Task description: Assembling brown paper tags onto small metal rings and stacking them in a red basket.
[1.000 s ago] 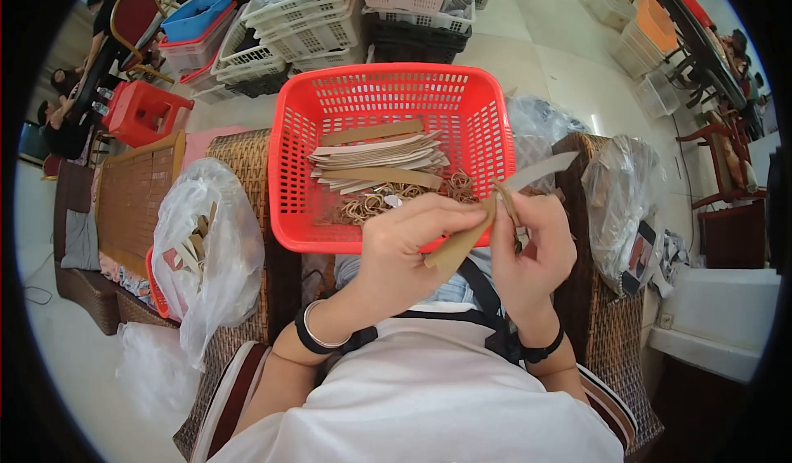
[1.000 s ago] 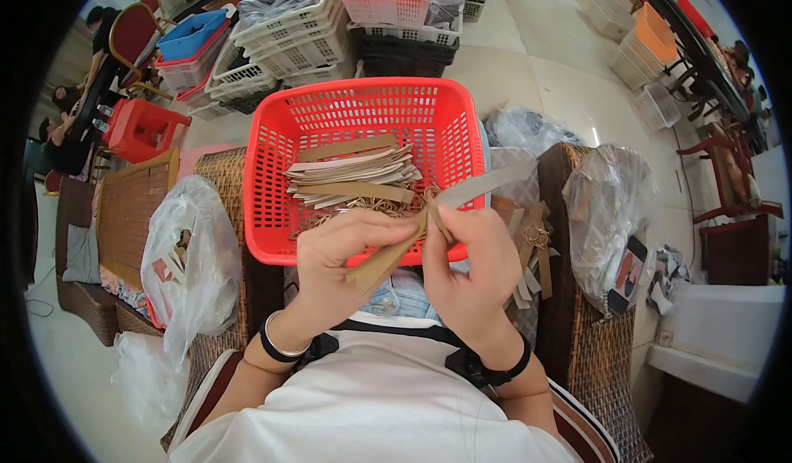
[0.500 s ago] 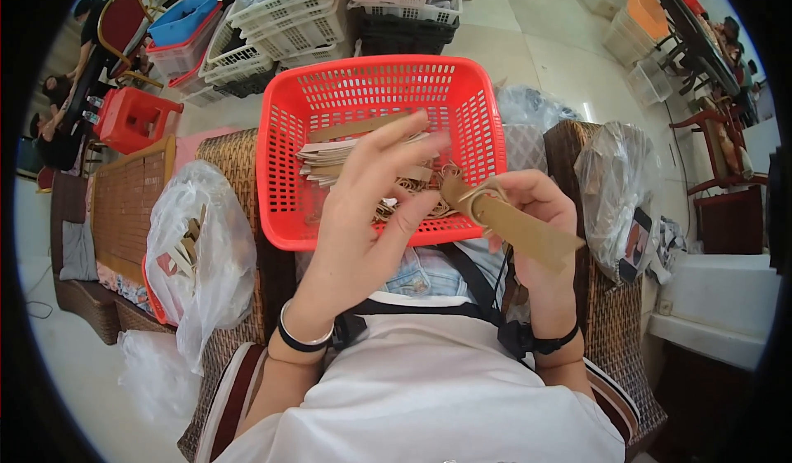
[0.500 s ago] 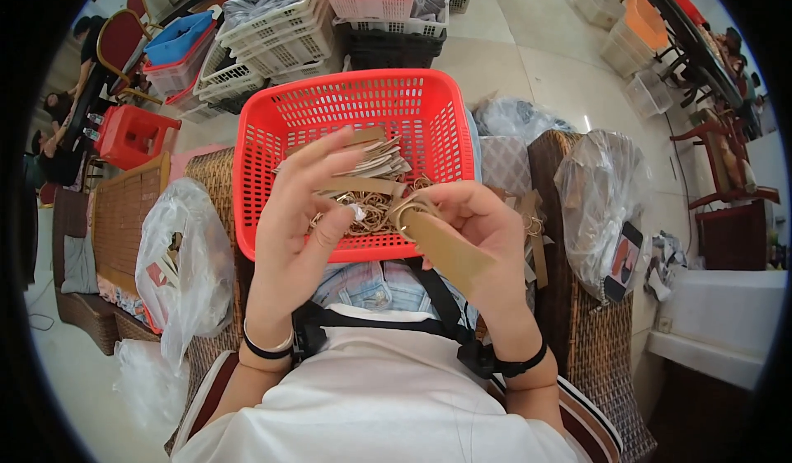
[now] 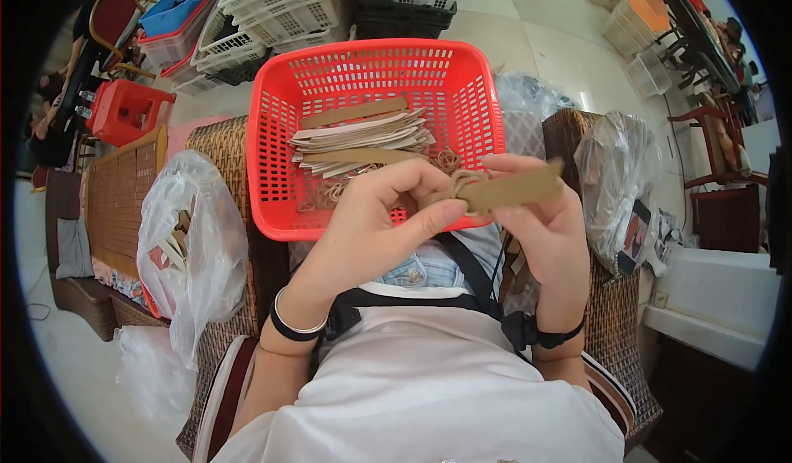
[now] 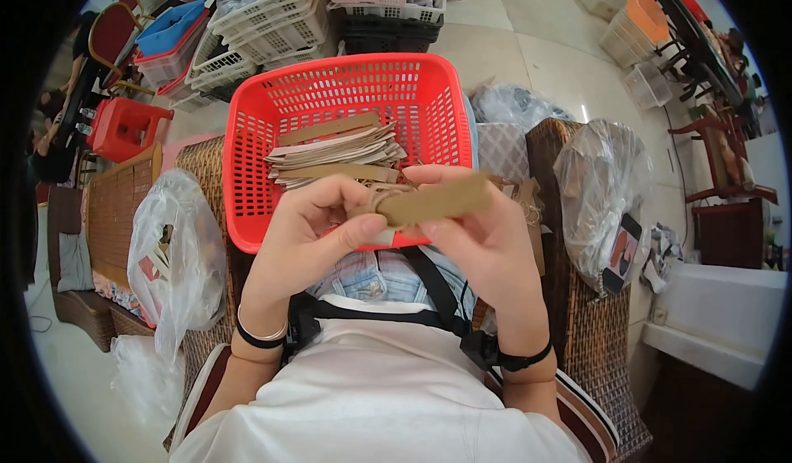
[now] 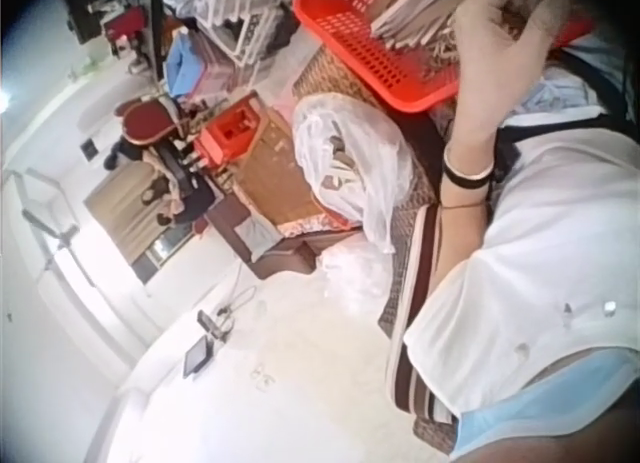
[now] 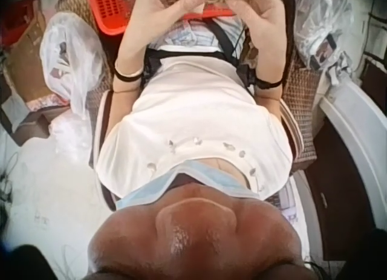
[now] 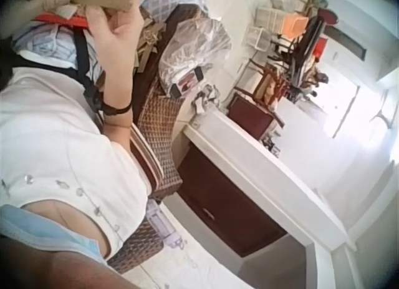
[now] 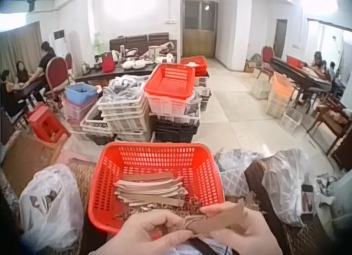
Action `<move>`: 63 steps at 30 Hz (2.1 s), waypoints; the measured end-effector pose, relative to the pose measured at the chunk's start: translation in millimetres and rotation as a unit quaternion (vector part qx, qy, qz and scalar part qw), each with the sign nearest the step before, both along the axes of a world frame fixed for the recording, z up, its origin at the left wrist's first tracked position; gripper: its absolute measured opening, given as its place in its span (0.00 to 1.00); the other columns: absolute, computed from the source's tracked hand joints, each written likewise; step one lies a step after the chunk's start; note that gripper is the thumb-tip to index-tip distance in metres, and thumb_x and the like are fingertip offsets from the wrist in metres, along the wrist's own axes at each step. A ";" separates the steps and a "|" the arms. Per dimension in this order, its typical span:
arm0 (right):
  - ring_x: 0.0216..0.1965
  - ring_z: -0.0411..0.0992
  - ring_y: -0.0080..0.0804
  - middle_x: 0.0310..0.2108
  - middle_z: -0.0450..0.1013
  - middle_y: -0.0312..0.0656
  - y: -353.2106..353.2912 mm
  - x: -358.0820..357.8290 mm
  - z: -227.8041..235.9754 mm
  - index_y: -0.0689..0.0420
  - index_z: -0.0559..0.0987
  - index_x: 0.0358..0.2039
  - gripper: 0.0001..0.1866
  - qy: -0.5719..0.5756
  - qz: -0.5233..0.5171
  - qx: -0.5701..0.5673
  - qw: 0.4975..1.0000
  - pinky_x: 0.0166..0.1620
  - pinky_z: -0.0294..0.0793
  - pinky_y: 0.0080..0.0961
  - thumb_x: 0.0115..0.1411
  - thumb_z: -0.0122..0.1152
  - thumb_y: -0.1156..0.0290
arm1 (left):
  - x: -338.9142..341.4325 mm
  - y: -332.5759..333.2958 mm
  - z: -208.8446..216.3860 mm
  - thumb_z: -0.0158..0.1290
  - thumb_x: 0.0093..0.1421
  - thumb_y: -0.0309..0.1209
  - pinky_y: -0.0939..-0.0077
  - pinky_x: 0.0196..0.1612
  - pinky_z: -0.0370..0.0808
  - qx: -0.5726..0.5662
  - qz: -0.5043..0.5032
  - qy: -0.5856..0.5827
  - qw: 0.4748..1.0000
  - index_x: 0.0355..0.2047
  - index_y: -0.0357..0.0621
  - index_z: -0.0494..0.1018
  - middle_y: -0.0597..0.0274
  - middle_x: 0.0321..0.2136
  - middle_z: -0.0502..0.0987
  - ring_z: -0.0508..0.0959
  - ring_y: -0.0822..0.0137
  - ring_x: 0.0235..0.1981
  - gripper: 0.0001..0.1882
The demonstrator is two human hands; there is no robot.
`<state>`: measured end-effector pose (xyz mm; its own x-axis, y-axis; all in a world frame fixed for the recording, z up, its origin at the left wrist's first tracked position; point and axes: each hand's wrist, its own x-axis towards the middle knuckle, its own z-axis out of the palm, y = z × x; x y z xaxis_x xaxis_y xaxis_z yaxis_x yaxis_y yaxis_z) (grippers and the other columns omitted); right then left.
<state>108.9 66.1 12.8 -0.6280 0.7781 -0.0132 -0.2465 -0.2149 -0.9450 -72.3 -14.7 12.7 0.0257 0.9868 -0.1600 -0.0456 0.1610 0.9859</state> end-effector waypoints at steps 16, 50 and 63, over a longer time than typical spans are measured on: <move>0.19 0.62 0.19 0.19 0.65 0.33 -1.0 -17.9 -11.4 0.57 0.70 0.22 0.09 0.098 0.096 -0.370 0.919 0.22 0.59 0.18 0.57 0.59 0.74 | 9.9 5.4 -4.3 0.57 0.48 0.16 0.75 0.28 0.74 0.281 0.195 0.297 0.892 0.32 0.38 0.75 0.58 0.25 0.75 0.77 0.61 0.26 0.09; 0.31 0.68 0.20 0.31 0.72 0.36 63.8 63.7 -58.2 0.64 0.74 0.37 0.15 0.004 -0.236 0.062 0.970 0.33 0.68 0.17 0.63 0.54 0.62 | 8.9 -4.6 8.9 0.60 0.46 0.21 0.73 0.43 0.64 0.194 -0.096 0.138 0.966 0.26 0.43 0.76 0.67 0.24 0.76 0.75 0.67 0.28 0.06; 0.30 0.76 0.27 0.33 0.77 0.42 83.6 77.2 -76.0 0.64 0.74 0.39 0.08 -0.254 -0.127 0.005 0.959 0.29 0.77 0.19 0.62 0.51 0.75 | -32.0 49.7 -34.9 0.54 0.59 0.30 0.76 0.30 0.73 -0.004 -0.118 0.268 0.956 0.34 0.32 0.76 0.60 0.22 0.78 0.76 0.73 0.24 0.11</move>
